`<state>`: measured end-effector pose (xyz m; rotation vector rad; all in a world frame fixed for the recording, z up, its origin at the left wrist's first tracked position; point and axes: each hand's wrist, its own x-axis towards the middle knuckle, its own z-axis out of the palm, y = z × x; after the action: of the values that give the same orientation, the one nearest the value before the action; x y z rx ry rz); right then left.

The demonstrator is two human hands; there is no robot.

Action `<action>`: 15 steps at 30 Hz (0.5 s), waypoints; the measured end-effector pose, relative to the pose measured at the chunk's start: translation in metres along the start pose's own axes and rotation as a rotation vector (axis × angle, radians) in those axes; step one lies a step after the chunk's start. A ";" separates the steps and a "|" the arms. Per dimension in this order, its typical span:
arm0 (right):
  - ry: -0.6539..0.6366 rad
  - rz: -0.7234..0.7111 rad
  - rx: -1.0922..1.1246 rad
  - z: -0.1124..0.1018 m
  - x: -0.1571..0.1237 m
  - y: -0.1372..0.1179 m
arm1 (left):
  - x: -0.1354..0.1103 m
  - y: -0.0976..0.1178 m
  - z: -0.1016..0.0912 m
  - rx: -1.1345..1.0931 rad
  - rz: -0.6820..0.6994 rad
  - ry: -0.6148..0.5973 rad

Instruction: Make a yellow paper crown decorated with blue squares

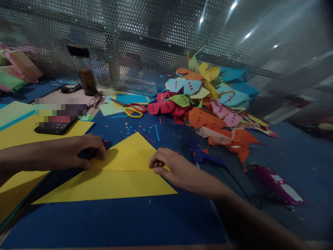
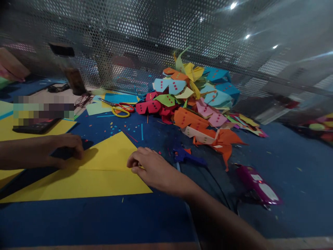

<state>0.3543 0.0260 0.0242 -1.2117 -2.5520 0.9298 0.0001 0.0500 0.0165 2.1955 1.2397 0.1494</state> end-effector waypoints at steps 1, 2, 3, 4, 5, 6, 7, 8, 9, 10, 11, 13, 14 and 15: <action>-0.009 0.006 0.003 -0.001 0.000 0.001 | 0.000 0.000 0.000 0.005 0.002 -0.013; -0.017 0.009 0.004 -0.002 -0.001 0.002 | -0.001 0.000 0.000 0.011 0.001 -0.019; -0.021 0.006 0.002 -0.003 -0.001 0.003 | -0.002 0.000 0.000 0.019 0.000 -0.018; -0.025 -0.004 0.000 -0.005 -0.001 0.004 | -0.003 -0.001 0.000 0.025 -0.001 -0.018; -0.030 -0.017 0.000 -0.006 -0.002 0.006 | -0.003 -0.002 0.000 0.027 -0.002 -0.020; -0.036 -0.029 0.003 -0.008 -0.002 0.007 | -0.004 -0.003 -0.001 0.028 -0.003 -0.019; -0.044 -0.037 0.009 -0.010 -0.003 0.009 | -0.004 -0.005 -0.002 0.026 -0.004 -0.019; -0.055 -0.040 0.016 -0.012 -0.004 0.010 | -0.003 -0.007 -0.003 0.021 -0.003 -0.018; -0.070 -0.040 0.022 -0.015 -0.004 0.012 | -0.003 -0.009 -0.004 0.010 -0.002 -0.019; -0.085 -0.037 0.024 -0.018 -0.005 0.013 | -0.002 -0.011 -0.004 -0.004 0.001 -0.016; -0.100 -0.036 0.022 -0.020 -0.006 0.014 | -0.002 -0.012 -0.003 -0.022 0.006 -0.015; -0.131 -0.032 0.012 -0.025 -0.007 0.015 | 0.000 -0.011 0.003 -0.046 0.024 0.004; -0.144 -0.029 0.009 -0.028 -0.008 0.016 | 0.000 -0.009 0.008 -0.045 0.031 0.024; -0.157 -0.026 0.007 -0.030 -0.008 0.017 | 0.000 -0.006 0.013 -0.021 0.044 0.084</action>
<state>0.3825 0.0417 0.0388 -1.1437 -2.6742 1.0668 0.0007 0.0459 0.0026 2.2189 1.2300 0.2731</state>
